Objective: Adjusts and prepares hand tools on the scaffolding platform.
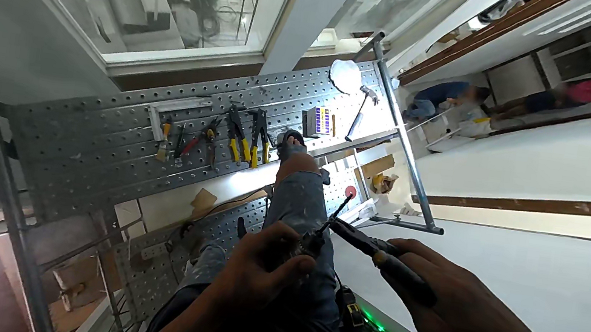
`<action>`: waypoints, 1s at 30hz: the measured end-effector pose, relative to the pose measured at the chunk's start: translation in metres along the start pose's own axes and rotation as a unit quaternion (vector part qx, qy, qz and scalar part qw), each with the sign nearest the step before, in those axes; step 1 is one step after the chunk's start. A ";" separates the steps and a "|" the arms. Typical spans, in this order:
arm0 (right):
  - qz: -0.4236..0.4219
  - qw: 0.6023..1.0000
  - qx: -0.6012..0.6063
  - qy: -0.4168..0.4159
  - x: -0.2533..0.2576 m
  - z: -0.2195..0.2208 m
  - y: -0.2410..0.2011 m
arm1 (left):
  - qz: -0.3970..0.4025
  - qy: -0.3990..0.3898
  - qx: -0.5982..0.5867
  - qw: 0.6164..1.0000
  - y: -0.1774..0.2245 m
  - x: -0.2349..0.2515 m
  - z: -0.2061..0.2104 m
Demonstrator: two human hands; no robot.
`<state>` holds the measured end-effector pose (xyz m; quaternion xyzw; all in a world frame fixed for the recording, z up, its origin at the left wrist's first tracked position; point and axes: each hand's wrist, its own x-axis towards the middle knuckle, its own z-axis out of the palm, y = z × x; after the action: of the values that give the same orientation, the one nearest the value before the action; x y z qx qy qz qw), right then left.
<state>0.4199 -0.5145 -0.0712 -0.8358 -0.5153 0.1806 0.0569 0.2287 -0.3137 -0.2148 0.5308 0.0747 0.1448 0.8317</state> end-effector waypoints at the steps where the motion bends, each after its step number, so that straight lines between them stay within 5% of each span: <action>1: 0.001 1.000 -0.002 0.000 0.001 -0.001 -0.001 | -0.002 0.001 0.003 1.000 0.001 0.000 0.000; 9: -0.012 0.999 -0.025 -0.021 0.002 -0.005 0.007 | 0.007 -0.008 -0.002 1.000 -0.001 0.002 0.000; 17: -0.057 0.993 0.102 -0.019 0.007 0.030 0.025 | -0.008 -0.050 -0.024 0.998 -0.003 0.004 -0.006; 25: -0.082 0.994 0.049 -0.043 -0.001 0.005 0.039 | -0.022 -0.090 0.003 0.996 0.002 0.005 -0.006; 30: -0.027 0.968 0.222 -0.116 -0.014 0.015 0.033 | -0.006 -0.106 -0.004 0.994 0.006 0.006 -0.012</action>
<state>0.4369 -0.5434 -0.0910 -0.7618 -0.4876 0.3841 0.1856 0.2298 -0.2992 -0.2145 0.5390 -0.0118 0.0831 0.8381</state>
